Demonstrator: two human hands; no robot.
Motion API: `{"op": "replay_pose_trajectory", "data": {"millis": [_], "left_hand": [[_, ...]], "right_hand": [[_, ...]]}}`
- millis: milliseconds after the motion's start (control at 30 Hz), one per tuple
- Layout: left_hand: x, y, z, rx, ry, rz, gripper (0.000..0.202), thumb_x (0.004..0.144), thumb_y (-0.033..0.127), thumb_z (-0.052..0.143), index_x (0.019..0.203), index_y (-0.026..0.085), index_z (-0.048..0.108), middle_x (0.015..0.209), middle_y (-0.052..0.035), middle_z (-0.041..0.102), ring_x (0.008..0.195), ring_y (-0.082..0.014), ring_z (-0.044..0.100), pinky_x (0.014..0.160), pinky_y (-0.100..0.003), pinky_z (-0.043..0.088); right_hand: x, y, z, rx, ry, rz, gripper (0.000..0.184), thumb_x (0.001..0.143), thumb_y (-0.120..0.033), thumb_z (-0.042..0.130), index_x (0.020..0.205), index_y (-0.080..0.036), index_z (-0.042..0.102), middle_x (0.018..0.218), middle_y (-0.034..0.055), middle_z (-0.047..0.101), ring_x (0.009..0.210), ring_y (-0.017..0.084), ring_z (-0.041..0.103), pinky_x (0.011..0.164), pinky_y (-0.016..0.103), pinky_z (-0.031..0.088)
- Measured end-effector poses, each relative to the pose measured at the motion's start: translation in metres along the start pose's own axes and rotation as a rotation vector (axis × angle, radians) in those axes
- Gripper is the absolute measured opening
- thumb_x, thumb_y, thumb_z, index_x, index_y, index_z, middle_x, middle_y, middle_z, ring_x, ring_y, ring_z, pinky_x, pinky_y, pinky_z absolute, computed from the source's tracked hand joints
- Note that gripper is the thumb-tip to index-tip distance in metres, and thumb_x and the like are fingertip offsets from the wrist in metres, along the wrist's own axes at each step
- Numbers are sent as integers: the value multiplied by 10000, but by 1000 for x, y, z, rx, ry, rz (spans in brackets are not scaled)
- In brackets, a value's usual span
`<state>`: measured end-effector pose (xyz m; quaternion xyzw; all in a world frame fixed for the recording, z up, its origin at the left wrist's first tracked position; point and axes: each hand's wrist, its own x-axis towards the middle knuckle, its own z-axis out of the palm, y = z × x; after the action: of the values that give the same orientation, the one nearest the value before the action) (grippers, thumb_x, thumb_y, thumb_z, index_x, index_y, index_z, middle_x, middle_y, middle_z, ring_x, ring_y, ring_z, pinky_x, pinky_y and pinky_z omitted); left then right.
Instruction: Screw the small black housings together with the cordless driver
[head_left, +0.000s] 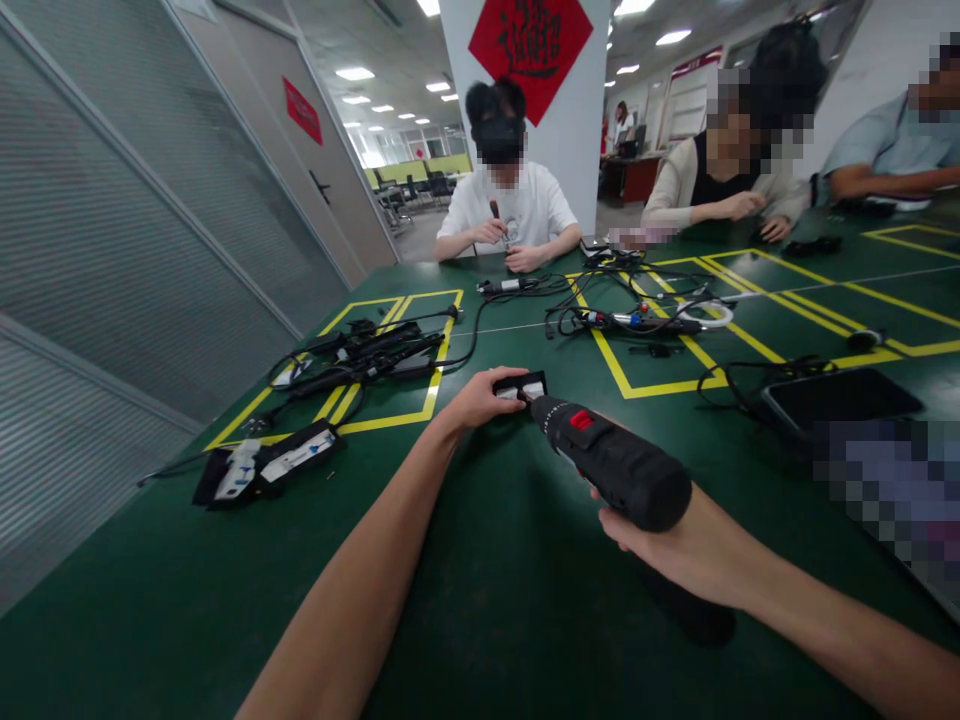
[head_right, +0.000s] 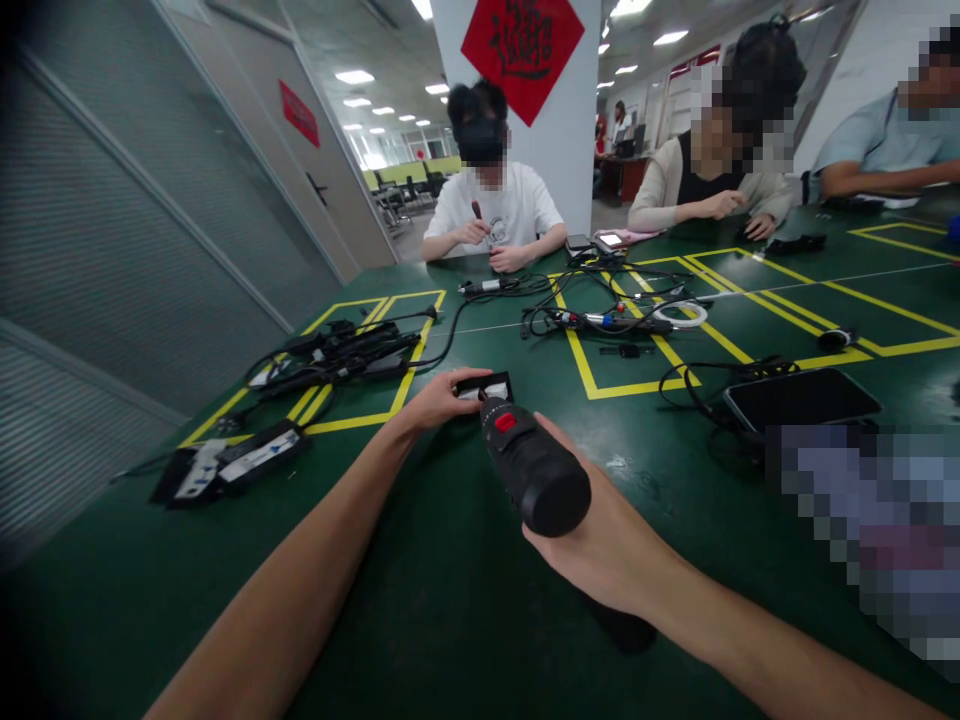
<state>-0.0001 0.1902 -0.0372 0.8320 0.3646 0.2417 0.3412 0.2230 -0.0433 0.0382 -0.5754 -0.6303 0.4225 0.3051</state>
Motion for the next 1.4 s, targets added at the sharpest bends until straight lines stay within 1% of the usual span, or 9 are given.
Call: {"op": "replay_pose_trajectory", "data": {"millis": [200,300,533,767,933,1033,1133,1233,1400], "left_hand": [[-1,-3,1,58,37,23,591,694,331,710,1259,215,583,1145,-64,610,996,-219,592,895,-354,467],[-1,-3,3,97,70,46,580,694,321,706,1249,200,588,1118,-70,600,980,-212,582,894,-351,463],[-2,-6,5,49,93,-1,584,685,319,710,1236,182,571,1170,-78,582,1020,-217,572,912,-351,458],[-2,-13,10,-50,91,-42,617,694,340,716,1267,199,536,1131,-71,606,912,-193,602,812,-329,493],[-3,-12,11,-113,93,-37,600,699,312,711,1264,198,543,1165,-70,597,934,-188,597,835,-323,488],[-4,-11,11,-129,89,-22,600,707,298,704,1278,205,544,1203,-75,580,959,-192,593,856,-328,485],[-5,-11,11,-131,96,-11,609,708,292,705,1290,216,543,1228,-82,569,990,-201,590,882,-338,479],[-5,-10,11,-135,92,-11,626,707,284,704,1304,218,529,1236,-84,564,998,-201,588,895,-346,478],[-5,-8,11,-126,77,-35,629,703,300,700,1301,219,524,1227,-76,564,964,-191,591,887,-347,486]], "right_hand": [[7,-8,-7,101,-48,205,84,749,-208,562,810,-190,618,636,5,600,576,147,555,536,272,415],[11,-6,-11,121,-76,246,44,744,-199,548,763,-190,587,630,-3,588,561,133,526,518,260,380],[10,3,-7,114,-71,237,58,745,-208,557,791,-185,584,648,-6,589,583,130,541,545,260,399],[9,3,-6,135,-49,207,128,750,-192,564,872,-182,601,639,-24,581,572,122,545,542,254,405],[5,8,-9,126,-102,125,225,811,-334,586,972,-176,598,699,0,598,633,154,580,619,299,455],[1,11,-9,80,-141,49,301,803,-354,616,1052,-190,577,742,11,625,686,175,606,663,316,467],[0,13,-8,82,-142,32,250,805,-301,601,1032,-203,563,745,1,616,684,168,592,657,308,461],[2,14,-7,90,-127,83,151,800,-236,567,948,-207,558,680,-24,565,647,154,554,643,303,441],[5,12,-13,177,-125,111,127,785,-205,548,912,-208,553,673,-28,558,663,158,555,632,297,417]]}}
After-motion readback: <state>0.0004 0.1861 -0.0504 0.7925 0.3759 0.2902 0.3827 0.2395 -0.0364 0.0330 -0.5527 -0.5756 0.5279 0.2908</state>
